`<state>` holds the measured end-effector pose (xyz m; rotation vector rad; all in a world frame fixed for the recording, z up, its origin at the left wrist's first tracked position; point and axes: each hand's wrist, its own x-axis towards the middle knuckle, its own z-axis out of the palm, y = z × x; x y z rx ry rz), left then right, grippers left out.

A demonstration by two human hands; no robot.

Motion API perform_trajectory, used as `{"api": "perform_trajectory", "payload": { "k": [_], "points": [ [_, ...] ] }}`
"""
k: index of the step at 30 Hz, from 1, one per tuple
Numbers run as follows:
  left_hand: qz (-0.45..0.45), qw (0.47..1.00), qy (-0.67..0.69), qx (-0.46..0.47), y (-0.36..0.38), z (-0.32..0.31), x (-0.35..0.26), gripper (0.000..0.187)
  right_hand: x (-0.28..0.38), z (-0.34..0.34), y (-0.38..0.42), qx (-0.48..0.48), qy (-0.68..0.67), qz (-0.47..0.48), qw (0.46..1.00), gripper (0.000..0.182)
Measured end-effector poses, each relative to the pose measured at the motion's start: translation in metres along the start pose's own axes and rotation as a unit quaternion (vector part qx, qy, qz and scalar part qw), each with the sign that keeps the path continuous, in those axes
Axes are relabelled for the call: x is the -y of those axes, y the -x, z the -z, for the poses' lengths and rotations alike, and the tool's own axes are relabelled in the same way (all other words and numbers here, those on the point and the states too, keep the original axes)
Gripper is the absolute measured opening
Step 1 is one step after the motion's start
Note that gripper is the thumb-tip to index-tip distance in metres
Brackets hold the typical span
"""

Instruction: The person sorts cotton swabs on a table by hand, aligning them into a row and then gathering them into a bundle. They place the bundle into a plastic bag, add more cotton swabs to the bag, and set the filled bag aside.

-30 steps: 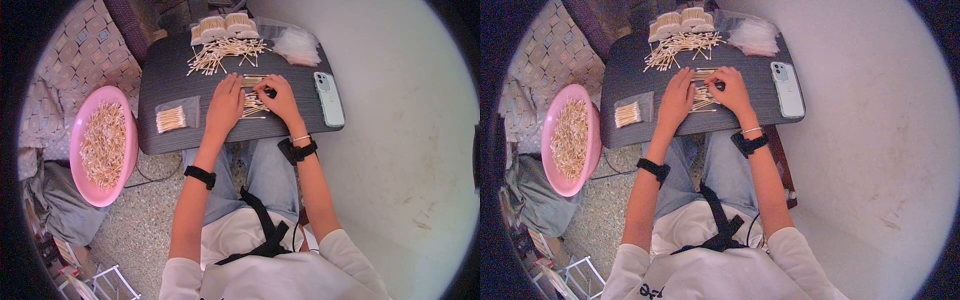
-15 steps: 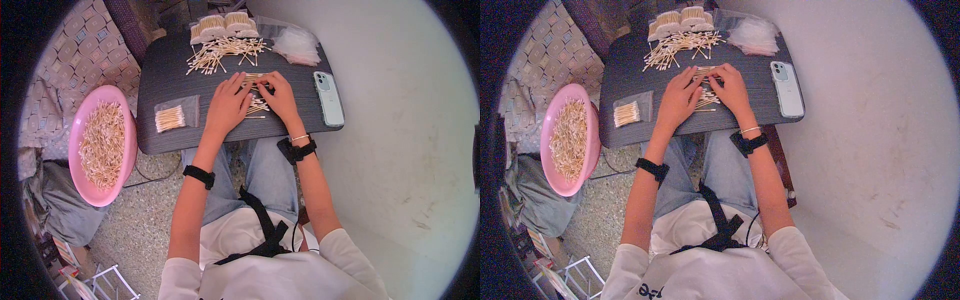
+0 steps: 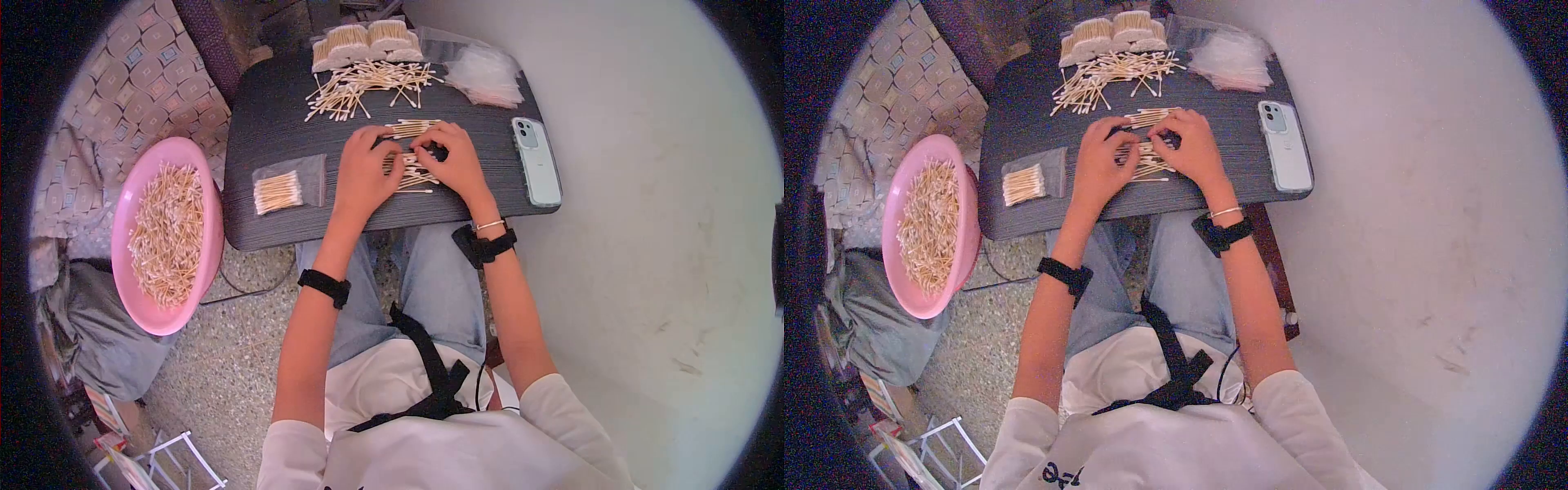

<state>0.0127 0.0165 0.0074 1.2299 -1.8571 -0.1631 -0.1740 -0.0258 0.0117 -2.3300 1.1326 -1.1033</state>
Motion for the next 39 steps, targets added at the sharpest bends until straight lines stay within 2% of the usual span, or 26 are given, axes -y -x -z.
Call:
{"api": "perform_trajectory", "payload": {
  "k": [9,18,24,30,33,36,39],
  "points": [
    [0.037,0.997,-0.055,-0.044,-0.001,-0.004,0.002,0.01,0.001,-0.002,-0.002,0.009,0.005,-0.055,0.998,0.012],
    [0.047,0.998,-0.042,-0.011,-0.001,-0.002,0.002,0.015,-0.001,-0.004,-0.001,0.007,0.021,-0.045,0.999,0.014],
    [0.033,0.997,-0.067,-0.025,-0.002,-0.003,0.002,0.014,0.003,-0.001,-0.002,0.024,0.022,-0.057,0.998,0.015],
    [0.04,0.995,-0.086,-0.03,-0.004,-0.003,-0.002,0.018,0.003,-0.003,-0.002,-0.003,0.038,-0.022,0.999,0.015],
    [0.005,0.987,-0.149,-0.062,-0.005,-0.003,-0.005,0.021,0.004,-0.004,-0.003,-0.011,-0.002,-0.056,0.998,0.014],
    [0.003,0.985,-0.154,-0.076,-0.006,-0.008,0.0,0.019,0.006,-0.003,-0.003,-0.034,-0.035,-0.065,0.997,0.013],
    [0.03,0.985,-0.14,-0.092,-0.005,-0.009,0.002,0.013,0.009,0.004,-0.003,-0.014,-0.032,-0.029,0.999,0.016]
  ]
}}
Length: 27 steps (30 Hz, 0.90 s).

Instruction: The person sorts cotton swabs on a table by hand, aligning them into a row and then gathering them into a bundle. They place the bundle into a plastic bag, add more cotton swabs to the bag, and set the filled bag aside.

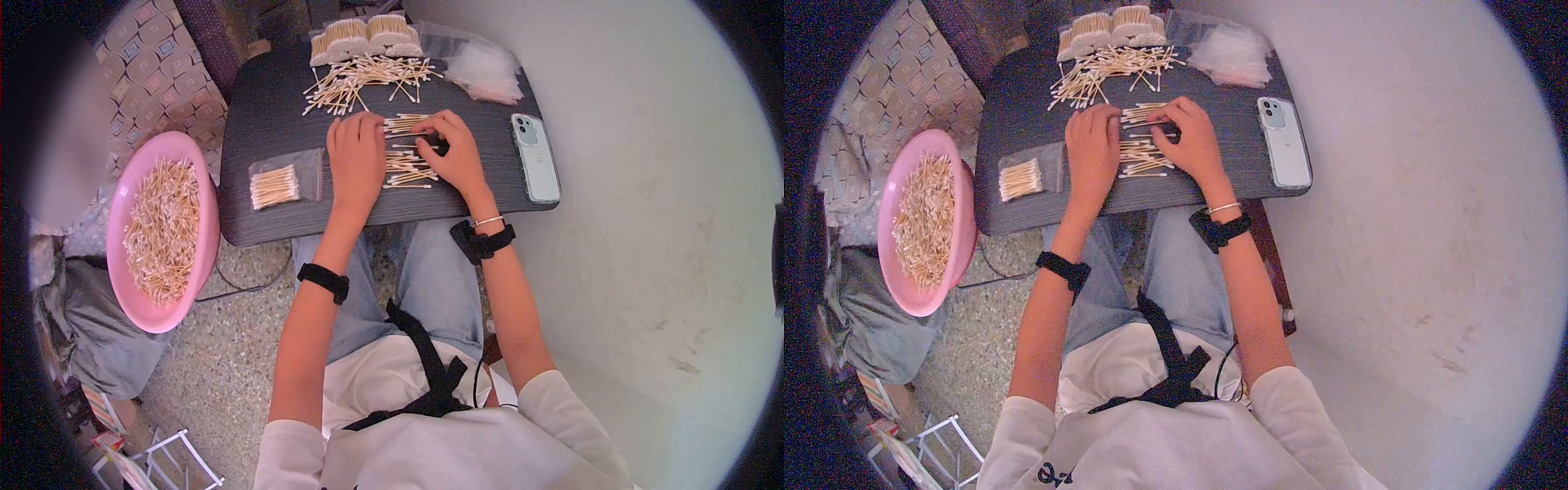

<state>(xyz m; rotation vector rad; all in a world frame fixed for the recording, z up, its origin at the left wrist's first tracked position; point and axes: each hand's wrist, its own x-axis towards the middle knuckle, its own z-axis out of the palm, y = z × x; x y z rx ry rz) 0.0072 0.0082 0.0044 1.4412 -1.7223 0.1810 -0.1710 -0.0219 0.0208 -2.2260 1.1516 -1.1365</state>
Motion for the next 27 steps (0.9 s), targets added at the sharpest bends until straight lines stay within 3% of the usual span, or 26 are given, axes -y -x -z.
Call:
{"api": "perform_trajectory", "payload": {
  "k": [6,12,17,21,27],
  "points": [
    [0.038,0.998,0.045,0.001,0.001,0.004,0.002,0.01,-0.004,-0.005,-0.001,0.012,0.032,-0.01,0.999,0.018],
    [0.002,0.999,0.046,0.0,0.0,0.01,-0.002,0.011,-0.001,-0.009,-0.006,-0.044,0.036,-0.067,0.996,0.017],
    [0.022,0.992,0.119,0.036,0.009,0.014,0.001,0.014,0.006,0.0,0.0,-0.006,-0.013,-0.1,0.995,0.016],
    [-0.008,0.996,0.055,0.073,0.028,0.036,-0.01,0.021,0.003,0.002,0.019,-0.015,0.01,0.024,1.0,0.016],
    [-0.052,0.984,-0.056,0.164,0.046,0.047,-0.01,0.04,0.026,0.005,0.036,-0.018,0.076,0.055,0.995,0.016]
  ]
}}
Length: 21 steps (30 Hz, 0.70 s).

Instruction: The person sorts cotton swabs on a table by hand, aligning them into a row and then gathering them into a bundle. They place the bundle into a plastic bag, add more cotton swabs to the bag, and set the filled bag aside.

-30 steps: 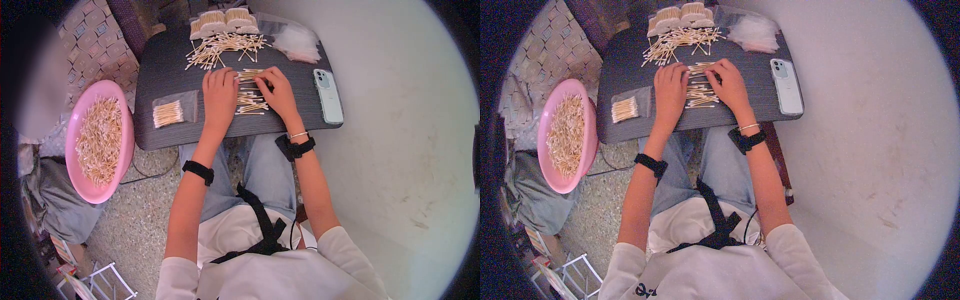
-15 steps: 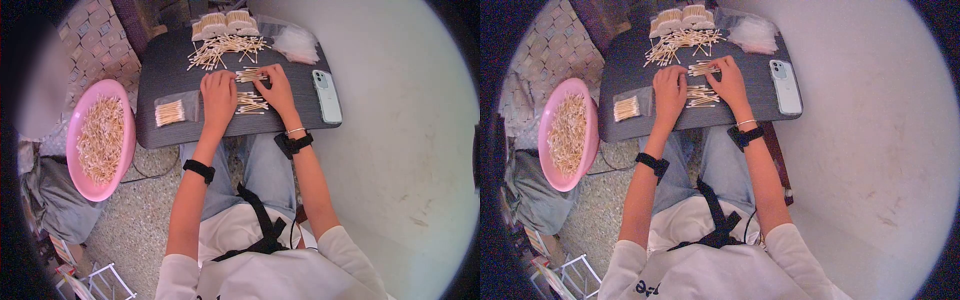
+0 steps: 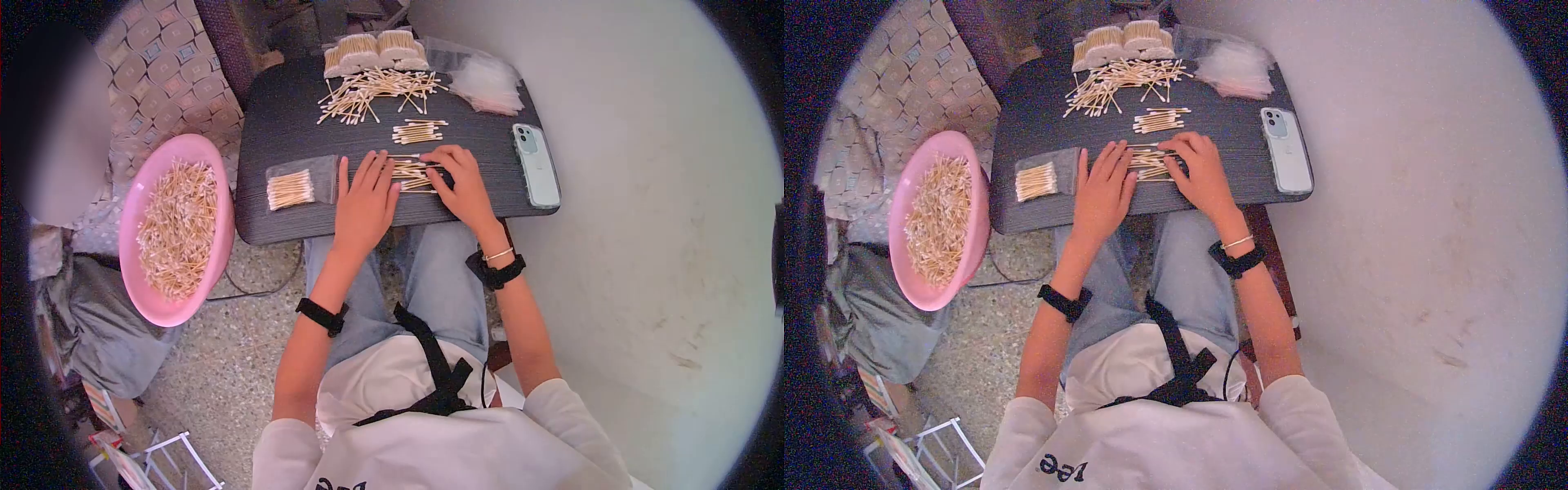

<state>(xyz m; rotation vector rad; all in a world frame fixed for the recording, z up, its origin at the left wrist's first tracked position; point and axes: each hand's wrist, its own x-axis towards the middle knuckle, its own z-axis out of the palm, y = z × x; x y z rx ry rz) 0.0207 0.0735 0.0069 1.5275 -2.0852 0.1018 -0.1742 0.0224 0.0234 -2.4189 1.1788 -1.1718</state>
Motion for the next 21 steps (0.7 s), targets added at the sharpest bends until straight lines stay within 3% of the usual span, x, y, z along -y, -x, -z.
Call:
{"api": "perform_trajectory", "payload": {
  "k": [3,6,15,21],
  "points": [
    [0.002,1.0,-0.016,0.011,-0.001,-0.005,-0.002,0.043,-0.001,-0.003,0.001,0.011,-0.088,-0.085,0.992,0.016],
    [0.003,1.0,-0.017,0.004,-0.004,-0.006,-0.004,0.044,0.0,-0.003,-0.003,0.042,-0.091,-0.123,0.987,0.016],
    [-0.014,1.0,0.014,0.018,-0.011,-0.013,-0.004,0.049,-0.009,-0.002,-0.017,0.067,-0.003,-0.122,0.99,0.014],
    [-0.017,0.999,0.043,0.009,-0.012,-0.014,-0.005,0.048,-0.009,0.008,-0.018,0.121,-0.064,-0.137,0.981,0.014]
  ]
}}
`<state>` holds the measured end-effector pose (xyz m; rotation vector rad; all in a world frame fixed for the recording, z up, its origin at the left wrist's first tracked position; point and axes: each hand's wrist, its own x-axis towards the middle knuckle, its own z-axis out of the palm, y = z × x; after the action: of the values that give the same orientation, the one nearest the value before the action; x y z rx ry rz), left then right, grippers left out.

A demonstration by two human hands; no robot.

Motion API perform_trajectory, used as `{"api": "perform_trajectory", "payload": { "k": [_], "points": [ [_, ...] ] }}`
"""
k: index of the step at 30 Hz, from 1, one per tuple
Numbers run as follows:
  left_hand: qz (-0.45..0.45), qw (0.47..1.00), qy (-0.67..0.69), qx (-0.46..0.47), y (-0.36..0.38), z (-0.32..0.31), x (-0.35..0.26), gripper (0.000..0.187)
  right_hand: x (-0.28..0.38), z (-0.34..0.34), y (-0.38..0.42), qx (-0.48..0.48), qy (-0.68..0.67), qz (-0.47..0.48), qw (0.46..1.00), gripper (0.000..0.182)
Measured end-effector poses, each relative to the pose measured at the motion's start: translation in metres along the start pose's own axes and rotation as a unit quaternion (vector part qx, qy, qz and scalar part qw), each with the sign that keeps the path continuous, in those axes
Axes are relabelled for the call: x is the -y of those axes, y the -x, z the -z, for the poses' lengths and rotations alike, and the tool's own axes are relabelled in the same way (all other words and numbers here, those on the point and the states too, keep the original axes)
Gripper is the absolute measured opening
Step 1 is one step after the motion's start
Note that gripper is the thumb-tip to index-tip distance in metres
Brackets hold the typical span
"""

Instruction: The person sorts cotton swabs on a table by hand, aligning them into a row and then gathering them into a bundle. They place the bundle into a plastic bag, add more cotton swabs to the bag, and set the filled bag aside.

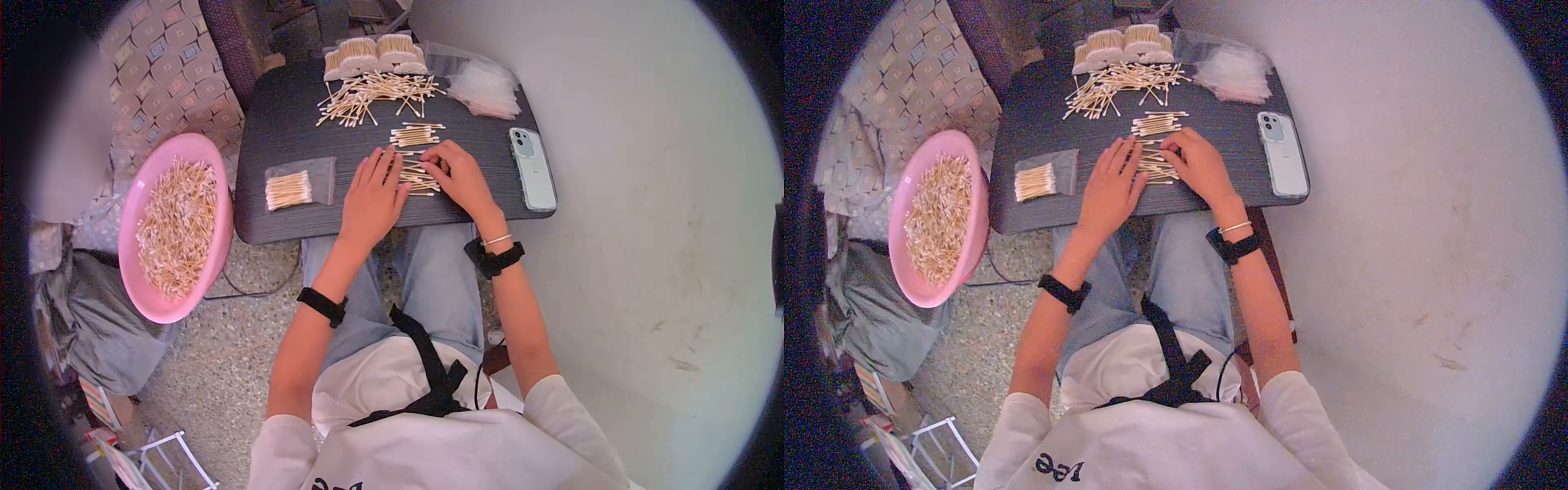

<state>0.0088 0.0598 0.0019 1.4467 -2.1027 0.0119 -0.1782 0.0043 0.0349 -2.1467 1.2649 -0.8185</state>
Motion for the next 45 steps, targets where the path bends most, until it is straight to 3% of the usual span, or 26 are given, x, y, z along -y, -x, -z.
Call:
{"api": "perform_trajectory", "payload": {
  "k": [9,18,24,30,36,45],
  "points": [
    [-0.026,0.999,0.023,-0.017,-0.008,-0.009,0.0,0.048,-0.012,-0.001,-0.002,-0.048,0.007,0.072,0.996,0.013],
    [-0.021,0.997,0.077,-0.004,-0.006,0.001,-0.001,0.039,-0.007,-0.007,-0.003,-0.075,-0.049,0.02,0.996,0.015],
    [-0.014,0.997,0.081,-0.015,-0.004,0.003,-0.003,0.033,-0.013,-0.002,-0.002,-0.023,-0.021,0.125,0.992,0.014],
    [-0.011,0.996,0.086,-0.022,-0.004,0.004,-0.004,0.036,-0.008,-0.003,-0.005,-0.004,0.045,0.079,0.996,0.009],
    [0.028,0.993,0.112,-0.04,-0.006,0.006,-0.008,0.04,0.003,-0.008,-0.008,-0.066,0.089,0.095,0.989,0.012],
    [0.033,0.994,0.098,-0.02,-0.005,0.005,-0.006,0.035,0.003,-0.014,-0.008,-0.07,0.137,0.088,0.984,0.011]
  ]
}}
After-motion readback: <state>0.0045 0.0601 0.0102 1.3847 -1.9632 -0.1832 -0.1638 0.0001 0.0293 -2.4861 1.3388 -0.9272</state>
